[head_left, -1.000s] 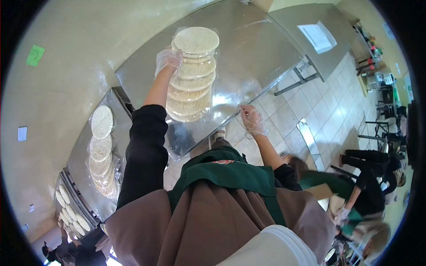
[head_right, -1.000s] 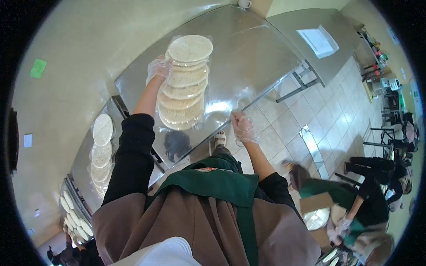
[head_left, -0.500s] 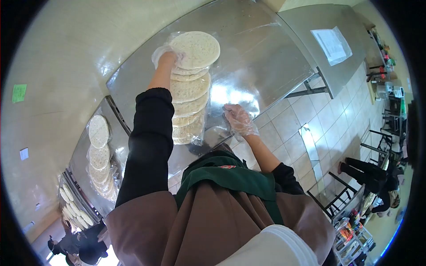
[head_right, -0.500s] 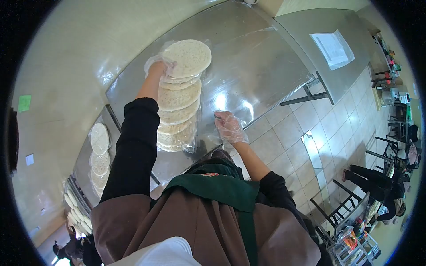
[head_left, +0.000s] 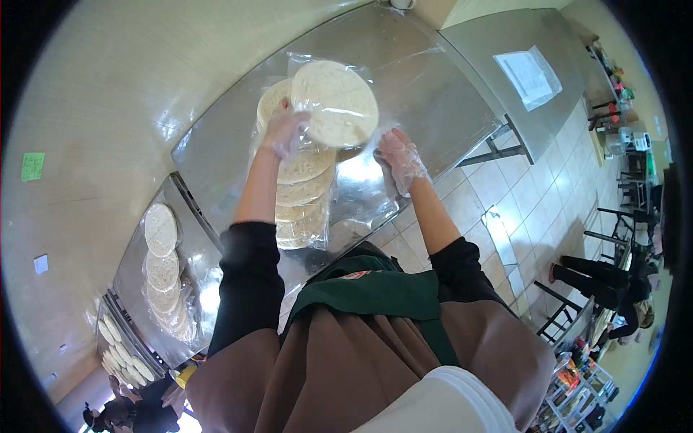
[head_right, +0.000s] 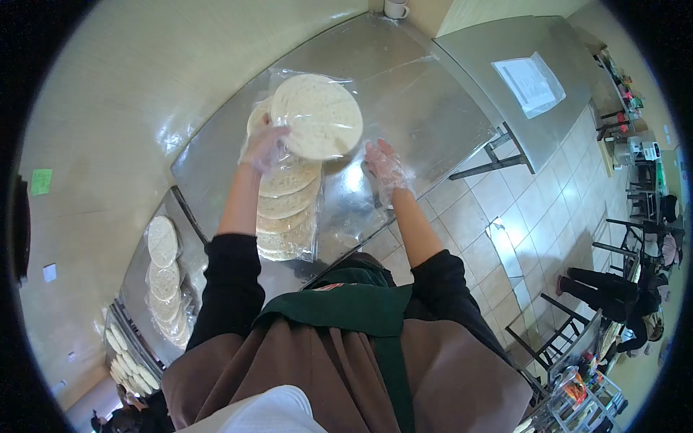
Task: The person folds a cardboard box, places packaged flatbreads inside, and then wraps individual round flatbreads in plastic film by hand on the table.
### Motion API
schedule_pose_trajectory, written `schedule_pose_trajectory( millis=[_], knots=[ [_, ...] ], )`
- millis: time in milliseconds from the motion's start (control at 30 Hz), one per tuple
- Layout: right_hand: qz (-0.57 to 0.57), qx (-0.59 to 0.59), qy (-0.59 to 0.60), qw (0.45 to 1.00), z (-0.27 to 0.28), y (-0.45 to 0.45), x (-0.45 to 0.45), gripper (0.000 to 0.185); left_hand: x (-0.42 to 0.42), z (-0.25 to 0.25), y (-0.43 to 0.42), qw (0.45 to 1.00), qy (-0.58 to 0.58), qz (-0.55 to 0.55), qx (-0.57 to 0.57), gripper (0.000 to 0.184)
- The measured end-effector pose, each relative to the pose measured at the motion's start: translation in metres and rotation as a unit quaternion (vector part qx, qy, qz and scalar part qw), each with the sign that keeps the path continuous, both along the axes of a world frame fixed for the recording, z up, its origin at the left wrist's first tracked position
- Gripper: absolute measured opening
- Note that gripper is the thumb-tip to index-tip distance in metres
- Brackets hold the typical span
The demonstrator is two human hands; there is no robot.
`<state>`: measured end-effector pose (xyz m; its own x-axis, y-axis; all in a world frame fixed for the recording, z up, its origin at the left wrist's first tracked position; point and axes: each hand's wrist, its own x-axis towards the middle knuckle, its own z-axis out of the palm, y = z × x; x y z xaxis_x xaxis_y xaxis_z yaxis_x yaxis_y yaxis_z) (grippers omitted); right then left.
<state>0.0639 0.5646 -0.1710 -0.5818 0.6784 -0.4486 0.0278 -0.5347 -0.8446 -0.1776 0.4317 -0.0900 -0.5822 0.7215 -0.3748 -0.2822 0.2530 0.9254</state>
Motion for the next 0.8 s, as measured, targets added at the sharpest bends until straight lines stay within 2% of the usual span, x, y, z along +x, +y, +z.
schedule_pose_trajectory(
  millis=[33,67,133,200,267,300,367,400,467,500,567,600,667,700,767,800],
  knots=[
    [0.033,-0.029,0.046,0.998,0.004,0.004,-0.001,0.054,0.013,0.004,-0.01,0.996,-0.078,0.007,0.05,0.071],
    [0.024,-0.023,0.047,0.998,0.018,0.002,-0.002,0.054,0.024,0.004,-0.022,0.995,-0.076,0.022,0.054,0.074],
    [0.067,-0.211,0.162,0.962,0.054,-0.008,-0.003,0.049,0.046,0.003,-0.046,0.994,-0.076,0.018,0.075,0.078],
    [0.175,-0.098,0.159,0.967,0.052,-0.009,0.013,0.051,0.06,0.005,-0.071,0.993,-0.076,-0.029,0.085,0.078],
    [0.139,-0.072,0.0,0.988,0.072,-0.02,0.017,0.052,0.07,0.014,-0.089,0.992,-0.087,-0.043,0.078,0.076],
    [0.119,-0.061,0.001,0.991,0.075,-0.024,0.022,0.052,0.072,0.018,-0.094,0.992,-0.099,-0.027,0.078,0.074],
    [0.193,-0.041,0.069,0.978,0.075,-0.036,0.035,0.057,0.052,0.005,-0.116,0.989,-0.119,-0.021,0.09,0.068],
    [0.185,-0.051,0.074,0.979,0.074,-0.046,0.041,0.059,0.062,0.022,-0.11,0.987,-0.119,-0.042,0.098,0.068],
    [0.188,-0.046,0.063,0.979,0.078,-0.064,0.054,0.062,0.082,0.057,-0.104,0.996,-0.02,0.074,0.035,0.061],
    [0.199,-0.033,0.045,0.978,0.083,-0.073,0.063,0.062,0.081,0.051,-0.109,0.998,-0.022,0.048,0.043,0.061],
    [0.187,-0.017,0.061,0.98,0.083,-0.089,0.077,0.062,0.059,0.024,-0.121,0.99,0.112,-0.083,-0.02,0.039],
    [0.203,-0.01,0.079,0.976,0.081,-0.098,0.085,0.061,0.058,0.014,-0.124,0.988,0.113,-0.103,-0.012,0.039],
    [0.166,-0.019,0.113,0.98,0.076,-0.118,0.103,0.061,0.062,0.0,-0.125,0.99,0.108,-0.085,-0.045,0.025],
    [0.145,-0.032,0.148,0.978,0.071,-0.126,0.111,0.06,0.073,0.003,-0.121,0.988,0.109,-0.099,-0.036,0.025],
    [0.132,-0.008,0.144,0.981,0.066,-0.137,0.123,0.058,0.098,0.006,-0.115,0.997,0.067,0.014,0.029,0.014],
    [0.133,0.006,0.142,0.981,0.065,-0.142,0.13,0.056,0.101,0.002,-0.112,0.997,0.065,0.001,0.034,0.014]
  ],
)
